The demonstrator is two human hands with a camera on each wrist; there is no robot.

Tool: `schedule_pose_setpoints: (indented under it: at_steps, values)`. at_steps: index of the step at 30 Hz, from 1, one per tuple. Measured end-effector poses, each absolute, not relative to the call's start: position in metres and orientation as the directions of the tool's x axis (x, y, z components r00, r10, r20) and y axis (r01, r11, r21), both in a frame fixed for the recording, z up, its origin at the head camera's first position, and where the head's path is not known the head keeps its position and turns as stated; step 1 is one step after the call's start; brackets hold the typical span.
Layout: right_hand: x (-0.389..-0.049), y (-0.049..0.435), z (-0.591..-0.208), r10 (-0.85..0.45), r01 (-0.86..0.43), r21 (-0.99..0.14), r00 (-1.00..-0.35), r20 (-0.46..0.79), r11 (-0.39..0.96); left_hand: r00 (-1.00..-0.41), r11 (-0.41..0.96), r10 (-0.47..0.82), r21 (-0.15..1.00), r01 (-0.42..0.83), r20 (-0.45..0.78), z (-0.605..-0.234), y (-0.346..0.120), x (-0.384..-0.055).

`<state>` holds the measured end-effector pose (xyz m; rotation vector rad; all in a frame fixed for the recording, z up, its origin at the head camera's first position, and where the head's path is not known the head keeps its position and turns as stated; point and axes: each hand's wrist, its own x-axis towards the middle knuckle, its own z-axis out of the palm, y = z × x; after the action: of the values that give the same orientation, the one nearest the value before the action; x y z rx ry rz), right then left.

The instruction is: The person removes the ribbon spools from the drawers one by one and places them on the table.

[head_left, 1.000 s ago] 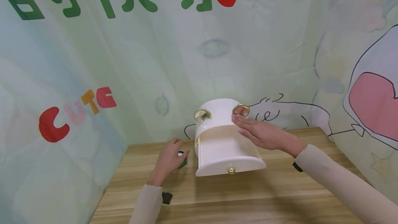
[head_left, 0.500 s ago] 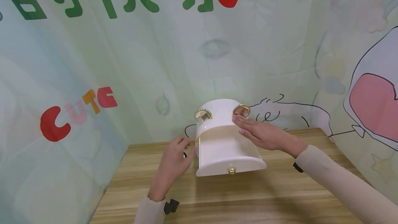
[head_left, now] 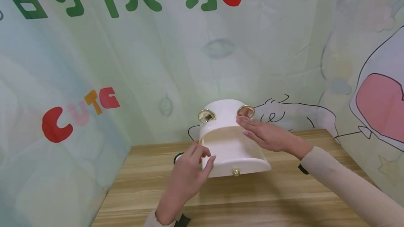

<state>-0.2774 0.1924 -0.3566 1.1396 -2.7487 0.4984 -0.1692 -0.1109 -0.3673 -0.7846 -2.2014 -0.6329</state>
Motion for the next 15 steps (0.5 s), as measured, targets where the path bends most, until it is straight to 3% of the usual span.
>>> schedule_pose_setpoints:
  at_steps: [15]
  values:
    - [-0.276,0.19,-0.355,-0.666,-0.706,-0.264,-0.708,0.237,0.657,-0.396,0.708,0.404,-0.008,0.706,0.825,-0.401,-0.065,-0.141]
